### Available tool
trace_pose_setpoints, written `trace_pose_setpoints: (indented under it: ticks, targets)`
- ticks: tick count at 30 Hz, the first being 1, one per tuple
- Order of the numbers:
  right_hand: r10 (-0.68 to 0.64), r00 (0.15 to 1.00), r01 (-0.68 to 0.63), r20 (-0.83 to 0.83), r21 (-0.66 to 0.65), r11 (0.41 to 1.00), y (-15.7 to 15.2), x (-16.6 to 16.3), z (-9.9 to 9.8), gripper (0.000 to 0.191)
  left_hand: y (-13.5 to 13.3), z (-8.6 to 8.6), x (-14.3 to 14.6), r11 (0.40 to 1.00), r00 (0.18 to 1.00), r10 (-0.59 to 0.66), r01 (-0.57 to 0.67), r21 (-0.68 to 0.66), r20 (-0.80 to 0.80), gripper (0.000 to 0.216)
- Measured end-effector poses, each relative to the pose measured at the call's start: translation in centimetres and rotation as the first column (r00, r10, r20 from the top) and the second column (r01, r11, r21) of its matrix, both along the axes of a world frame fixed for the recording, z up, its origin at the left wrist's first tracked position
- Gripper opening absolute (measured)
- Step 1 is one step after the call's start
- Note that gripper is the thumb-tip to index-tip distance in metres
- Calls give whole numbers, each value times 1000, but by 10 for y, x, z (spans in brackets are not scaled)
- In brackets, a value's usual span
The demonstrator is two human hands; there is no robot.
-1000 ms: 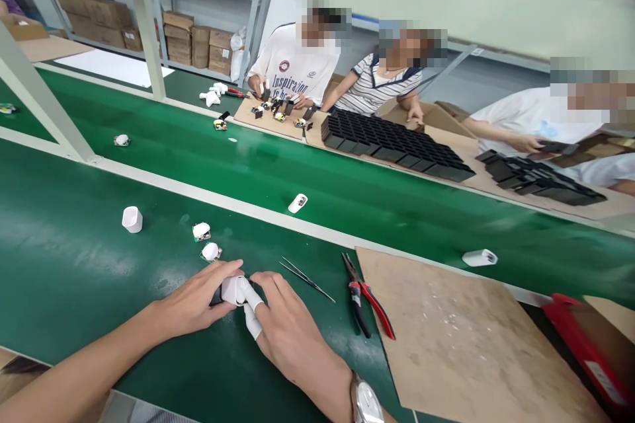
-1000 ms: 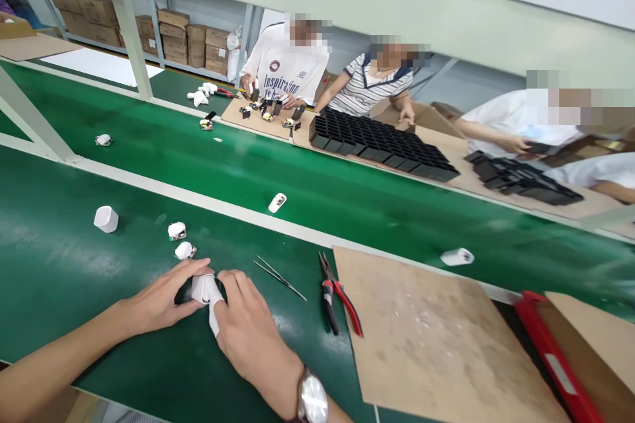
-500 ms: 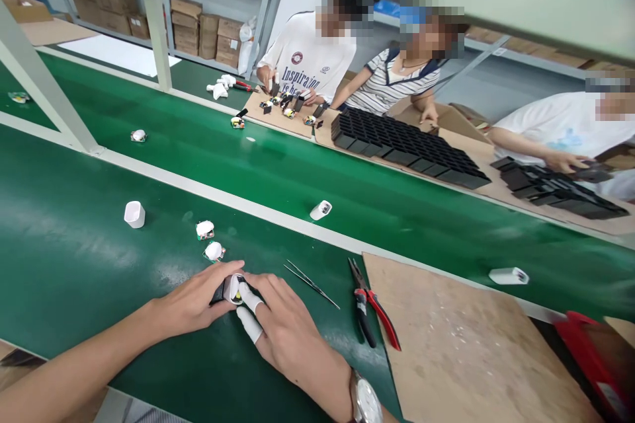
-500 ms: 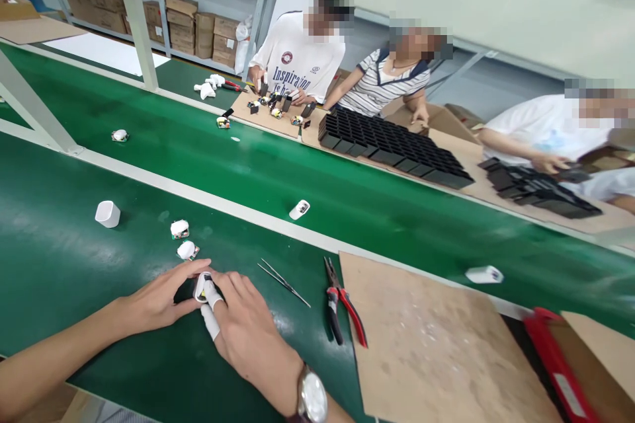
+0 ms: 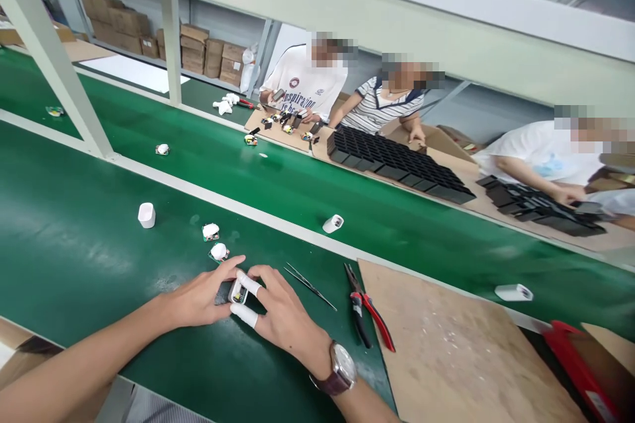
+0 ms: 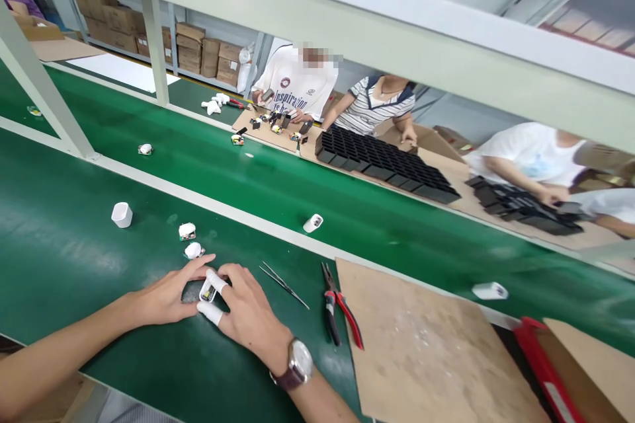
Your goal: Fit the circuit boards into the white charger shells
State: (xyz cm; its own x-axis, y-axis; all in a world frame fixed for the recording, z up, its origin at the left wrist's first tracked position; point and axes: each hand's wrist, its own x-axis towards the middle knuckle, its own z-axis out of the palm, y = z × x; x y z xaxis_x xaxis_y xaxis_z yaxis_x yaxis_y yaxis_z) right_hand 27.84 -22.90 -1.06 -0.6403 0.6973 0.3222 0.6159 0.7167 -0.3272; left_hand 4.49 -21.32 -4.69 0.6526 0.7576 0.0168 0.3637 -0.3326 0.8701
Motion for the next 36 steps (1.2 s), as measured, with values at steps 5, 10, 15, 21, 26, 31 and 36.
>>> trace_pose_setpoints:
  ticks: [5,10,15,21,26,31,36]
  targets:
    - [58,998,-60,33,65,996,3,1,-4,22,2,1,1,1000,999,-21,21,4,30,98]
    - [57,998,-57,-26,-20,998,8,1,-6,31,2,2,1,999,1000,-10,10,-42,3,100]
    - [57,997,-59,-53,-28,998,4,8,-11,32,-2,4,0,1000,1000,-5,5,9,-19,104]
    - [-152,943,109,-298,-155,982,-1,28,-20,37,-6,1,2,875,998,64,-52,481,-8,40]
    - [-174,956,157,-235,-88,984,-5,34,-30,33,-10,-4,11,726,993,114,-100,681,25,11]
    - [-173,970,175,-174,-1,985,-6,45,-32,31,-14,8,17,821,998,65,-41,569,-23,13]
    - [-163,980,166,-115,12,986,-11,52,-30,33,59,38,-5,832,953,277,-302,465,123,6]
